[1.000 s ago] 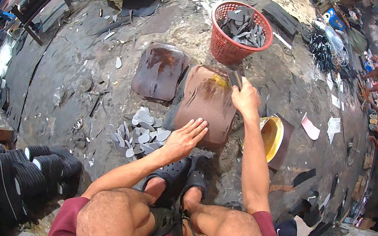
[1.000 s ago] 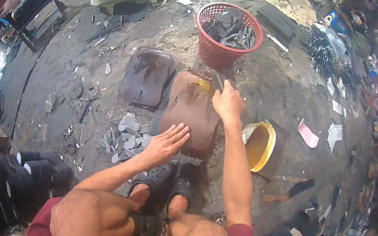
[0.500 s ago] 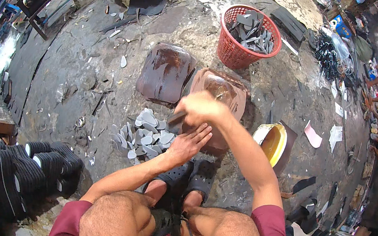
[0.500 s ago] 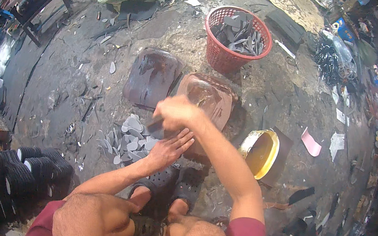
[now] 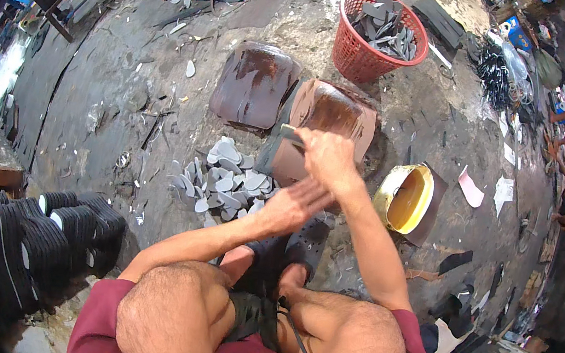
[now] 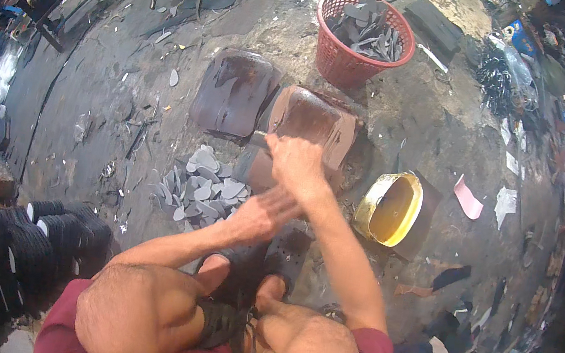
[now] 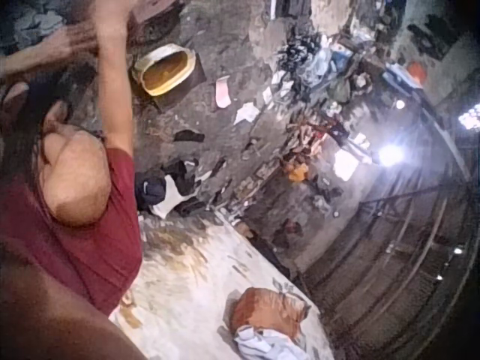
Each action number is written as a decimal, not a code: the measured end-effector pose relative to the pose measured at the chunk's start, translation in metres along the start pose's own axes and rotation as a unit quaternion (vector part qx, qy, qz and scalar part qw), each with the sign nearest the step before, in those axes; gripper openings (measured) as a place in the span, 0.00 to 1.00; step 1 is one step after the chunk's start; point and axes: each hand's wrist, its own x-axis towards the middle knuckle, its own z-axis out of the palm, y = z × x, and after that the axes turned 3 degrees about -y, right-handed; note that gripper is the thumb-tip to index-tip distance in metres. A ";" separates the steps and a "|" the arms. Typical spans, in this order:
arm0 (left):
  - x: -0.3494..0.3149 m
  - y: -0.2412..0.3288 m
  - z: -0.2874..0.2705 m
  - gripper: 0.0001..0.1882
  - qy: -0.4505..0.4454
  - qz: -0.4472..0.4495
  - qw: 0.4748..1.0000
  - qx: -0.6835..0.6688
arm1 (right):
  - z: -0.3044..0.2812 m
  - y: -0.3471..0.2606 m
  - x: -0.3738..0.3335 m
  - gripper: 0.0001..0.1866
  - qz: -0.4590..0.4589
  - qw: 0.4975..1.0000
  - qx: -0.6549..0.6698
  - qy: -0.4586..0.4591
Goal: The person applies a yellowish adhesive to a brown shoe sole using a brush. They repeatedly dip the brush into a container and spread the glue across the sole surface, then set the sole aside.
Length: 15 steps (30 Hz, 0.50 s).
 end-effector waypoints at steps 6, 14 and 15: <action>-0.032 0.031 0.041 0.23 -0.188 0.075 0.971 -0.125 | 0.031 -0.049 -0.049 0.17 -0.071 0.990 -0.030 0.115; -0.049 0.013 0.084 0.23 -0.203 0.078 0.975 0.039 | -0.020 -0.048 -0.077 0.27 -0.092 0.918 0.371 0.103; -0.026 0.014 0.058 0.26 -0.151 0.093 0.984 0.016 | -0.045 -0.028 -0.078 0.27 -0.096 0.902 0.381 0.180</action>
